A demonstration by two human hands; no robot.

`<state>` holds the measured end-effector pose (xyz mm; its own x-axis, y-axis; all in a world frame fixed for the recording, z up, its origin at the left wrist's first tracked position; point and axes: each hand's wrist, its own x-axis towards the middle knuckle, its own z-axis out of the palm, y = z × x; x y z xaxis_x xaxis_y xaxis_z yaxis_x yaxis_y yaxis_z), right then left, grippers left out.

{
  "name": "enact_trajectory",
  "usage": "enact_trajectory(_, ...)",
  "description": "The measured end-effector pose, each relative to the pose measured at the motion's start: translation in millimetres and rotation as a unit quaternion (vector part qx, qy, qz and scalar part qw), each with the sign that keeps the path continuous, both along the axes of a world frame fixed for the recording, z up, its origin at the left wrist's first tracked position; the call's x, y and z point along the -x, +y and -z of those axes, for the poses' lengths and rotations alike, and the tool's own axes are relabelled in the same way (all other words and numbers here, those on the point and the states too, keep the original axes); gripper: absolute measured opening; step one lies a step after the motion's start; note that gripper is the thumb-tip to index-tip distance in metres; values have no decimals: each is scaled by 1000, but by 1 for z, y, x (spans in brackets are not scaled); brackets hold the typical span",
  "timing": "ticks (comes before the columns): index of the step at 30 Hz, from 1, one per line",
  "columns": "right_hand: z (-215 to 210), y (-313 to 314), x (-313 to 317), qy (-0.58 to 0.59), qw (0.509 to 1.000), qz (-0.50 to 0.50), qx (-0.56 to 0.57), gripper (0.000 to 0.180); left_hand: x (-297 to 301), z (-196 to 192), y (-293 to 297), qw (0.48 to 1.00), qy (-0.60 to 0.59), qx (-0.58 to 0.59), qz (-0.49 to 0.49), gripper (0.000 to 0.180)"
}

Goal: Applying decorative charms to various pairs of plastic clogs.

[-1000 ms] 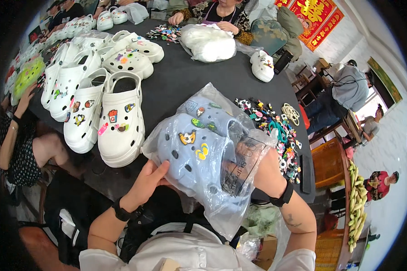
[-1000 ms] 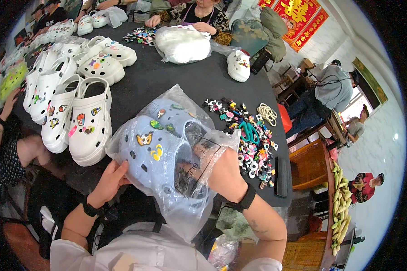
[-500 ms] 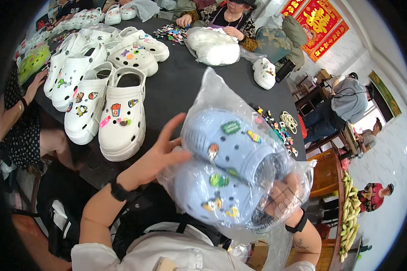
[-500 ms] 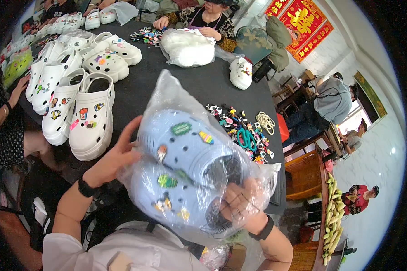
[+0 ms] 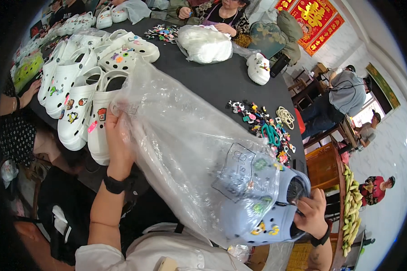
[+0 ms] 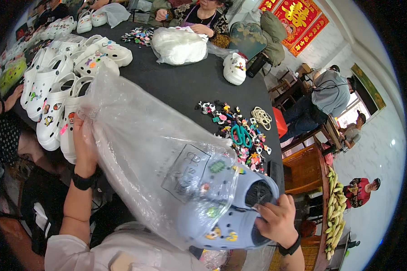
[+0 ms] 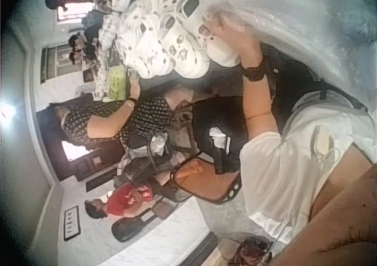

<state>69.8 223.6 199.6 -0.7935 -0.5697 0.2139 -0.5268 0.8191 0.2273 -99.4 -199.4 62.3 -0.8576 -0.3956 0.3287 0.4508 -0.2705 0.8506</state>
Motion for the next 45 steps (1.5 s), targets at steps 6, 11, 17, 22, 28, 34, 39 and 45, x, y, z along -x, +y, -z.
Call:
enact_trajectory(6, -24, 52, -30, 69, 985, 155, -30, 22, -5, 11, 32, 969, -57, 241, -7, 44)
enact_trajectory(11, -65, 111, -33, 261, 939, 168, -148, 34, -5, 45, 15, 887, 0, 459, 41, 35)
enact_trajectory(17, -103, 132, -3, 297, 926, 183, -147, 32, -7, 35, -19, 874, -60, 477, 68, 32)
enact_trajectory(22, -107, 26, 76, 208, 977, 15, -39, 26, -24, 28, -24, 834, 47, 548, 51, 29)
enact_trajectory(28, -75, -96, 186, -76, 955, -284, -38, 28, -74, 16, -26, 858, 13, 493, 141, 27)
enact_trajectory(34, 2, -140, 242, -174, 918, -355, -7, 33, -100, -8, -31, 858, -99, 503, 35, 39)
enact_trajectory(39, 13, -138, 240, -197, 933, -293, 72, 43, -93, -32, -12, 851, 16, 525, 14, 44)
enact_trajectory(45, 9, -102, 170, -150, 931, -26, 331, 59, -84, -33, 30, 839, 94, 491, 216, 82)
